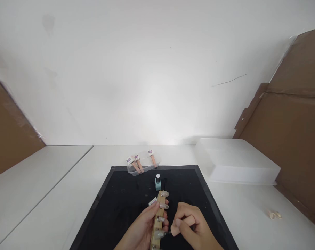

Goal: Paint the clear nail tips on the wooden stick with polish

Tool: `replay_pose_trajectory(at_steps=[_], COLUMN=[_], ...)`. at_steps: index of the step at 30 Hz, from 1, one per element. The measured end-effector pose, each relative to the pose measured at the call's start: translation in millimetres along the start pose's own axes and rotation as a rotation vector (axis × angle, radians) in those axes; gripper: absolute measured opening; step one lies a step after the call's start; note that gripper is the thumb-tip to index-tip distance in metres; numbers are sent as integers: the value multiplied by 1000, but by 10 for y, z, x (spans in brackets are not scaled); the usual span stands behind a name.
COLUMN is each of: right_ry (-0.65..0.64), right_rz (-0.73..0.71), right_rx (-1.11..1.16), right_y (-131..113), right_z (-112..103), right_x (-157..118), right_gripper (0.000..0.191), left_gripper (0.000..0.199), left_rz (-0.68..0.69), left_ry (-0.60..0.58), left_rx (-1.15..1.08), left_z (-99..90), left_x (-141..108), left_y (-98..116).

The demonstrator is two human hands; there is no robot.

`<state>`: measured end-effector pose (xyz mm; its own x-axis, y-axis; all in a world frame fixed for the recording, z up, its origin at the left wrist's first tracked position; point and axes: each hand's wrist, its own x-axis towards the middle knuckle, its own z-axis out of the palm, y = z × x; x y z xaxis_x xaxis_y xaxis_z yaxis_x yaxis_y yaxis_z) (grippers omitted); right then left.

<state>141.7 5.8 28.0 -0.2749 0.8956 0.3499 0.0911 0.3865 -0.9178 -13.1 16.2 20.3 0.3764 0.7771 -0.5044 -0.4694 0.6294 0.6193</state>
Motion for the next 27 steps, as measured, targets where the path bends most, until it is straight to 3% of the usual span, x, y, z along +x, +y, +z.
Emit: replay_pose_trajectory(at_steps=[27], right_ry=[69], right_rz=[-21], right_rx=[-11], right_y=[98], right_z=[-30], right_x=[-40], right_gripper=[27], left_gripper=[29], left_rz=[15], left_ry=[-48], left_rx=[40], left_z=[-91], left_x=[53], left_y=[-38])
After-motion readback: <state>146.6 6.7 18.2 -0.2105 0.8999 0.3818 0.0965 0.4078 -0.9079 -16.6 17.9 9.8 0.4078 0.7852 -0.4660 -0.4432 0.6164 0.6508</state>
